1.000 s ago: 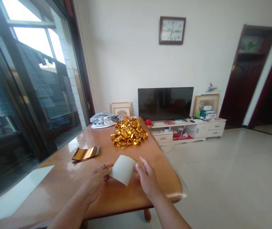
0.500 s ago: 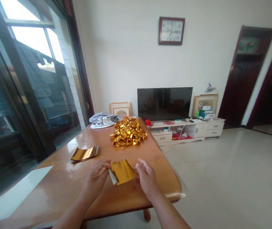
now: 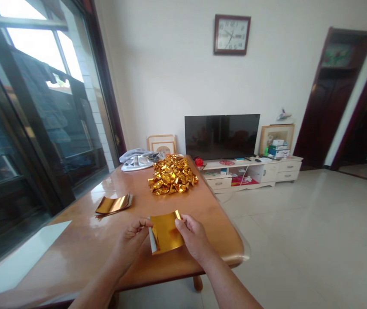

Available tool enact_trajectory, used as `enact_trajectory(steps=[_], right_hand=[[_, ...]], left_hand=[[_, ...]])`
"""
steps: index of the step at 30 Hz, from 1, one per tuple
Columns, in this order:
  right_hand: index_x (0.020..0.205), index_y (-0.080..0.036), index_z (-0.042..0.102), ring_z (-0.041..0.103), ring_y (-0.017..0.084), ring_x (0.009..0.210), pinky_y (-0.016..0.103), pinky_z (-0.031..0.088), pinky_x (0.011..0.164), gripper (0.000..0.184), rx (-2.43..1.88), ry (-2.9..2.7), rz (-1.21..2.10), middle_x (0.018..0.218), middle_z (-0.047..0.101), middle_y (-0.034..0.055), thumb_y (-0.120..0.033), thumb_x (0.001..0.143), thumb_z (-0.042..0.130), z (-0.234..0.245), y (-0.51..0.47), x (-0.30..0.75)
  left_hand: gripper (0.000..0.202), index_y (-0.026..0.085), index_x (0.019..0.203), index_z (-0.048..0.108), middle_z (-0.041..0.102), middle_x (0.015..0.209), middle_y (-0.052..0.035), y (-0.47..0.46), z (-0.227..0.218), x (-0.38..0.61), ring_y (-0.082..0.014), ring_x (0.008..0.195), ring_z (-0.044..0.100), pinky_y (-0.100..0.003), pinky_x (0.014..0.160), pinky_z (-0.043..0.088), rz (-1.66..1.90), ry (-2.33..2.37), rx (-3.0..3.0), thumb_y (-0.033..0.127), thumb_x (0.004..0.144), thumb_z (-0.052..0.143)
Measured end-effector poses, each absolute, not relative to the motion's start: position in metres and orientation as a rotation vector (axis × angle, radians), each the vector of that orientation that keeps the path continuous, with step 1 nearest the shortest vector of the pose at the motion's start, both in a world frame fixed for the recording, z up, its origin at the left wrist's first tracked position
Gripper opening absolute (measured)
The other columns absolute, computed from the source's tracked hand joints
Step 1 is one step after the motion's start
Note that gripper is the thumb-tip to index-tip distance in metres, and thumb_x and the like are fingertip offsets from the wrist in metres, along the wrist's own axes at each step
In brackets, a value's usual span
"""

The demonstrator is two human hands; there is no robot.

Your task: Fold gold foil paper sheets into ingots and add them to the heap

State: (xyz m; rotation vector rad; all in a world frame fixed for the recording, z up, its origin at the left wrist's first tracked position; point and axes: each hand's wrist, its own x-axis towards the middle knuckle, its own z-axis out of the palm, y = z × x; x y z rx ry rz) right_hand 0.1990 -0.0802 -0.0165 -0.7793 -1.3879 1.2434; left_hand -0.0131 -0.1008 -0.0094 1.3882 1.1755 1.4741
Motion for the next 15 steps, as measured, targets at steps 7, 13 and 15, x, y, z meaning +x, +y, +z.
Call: enact_trajectory(steps=[7,13,15], right_hand=[[0.081,-0.019,0.061,0.054,0.017,0.068,0.025,0.041,0.059,0.027,-1.073,-1.556,0.972,0.072,0.062,-0.0006,-0.045,0.087,0.060,-0.031,-0.069,0.201],[0.081,-0.019,0.062,0.052,0.017,0.067,0.026,0.038,0.059,0.021,-1.085,-1.536,0.938,0.073,0.062,-0.0007,-0.038,0.087,0.057,-0.032,-0.067,0.202],[0.083,-0.018,0.063,0.052,0.017,0.067,0.026,0.038,0.060,0.021,-1.101,-1.527,0.924,0.075,0.063,-0.0002,-0.038,0.087,0.057,-0.031,-0.068,0.202]], left_hand=[[0.019,0.019,0.091,0.072,0.071,0.086,-0.0034,-0.103,-0.013,-0.017,-0.0225,0.086,0.062,-0.031,0.083,0.046,1.403,1.324,1.417,0.033,0.083,0.062],[0.022,0.019,0.097,0.073,0.071,0.102,-0.0064,-0.114,0.026,0.000,-0.0246,0.103,0.060,-0.033,0.094,0.043,1.543,1.325,1.384,0.035,0.084,0.066],[0.020,0.020,0.089,0.072,0.070,0.091,-0.0053,-0.127,0.048,0.006,-0.0225,0.090,0.060,-0.032,0.085,0.046,1.547,1.204,1.365,0.038,0.083,0.070]])
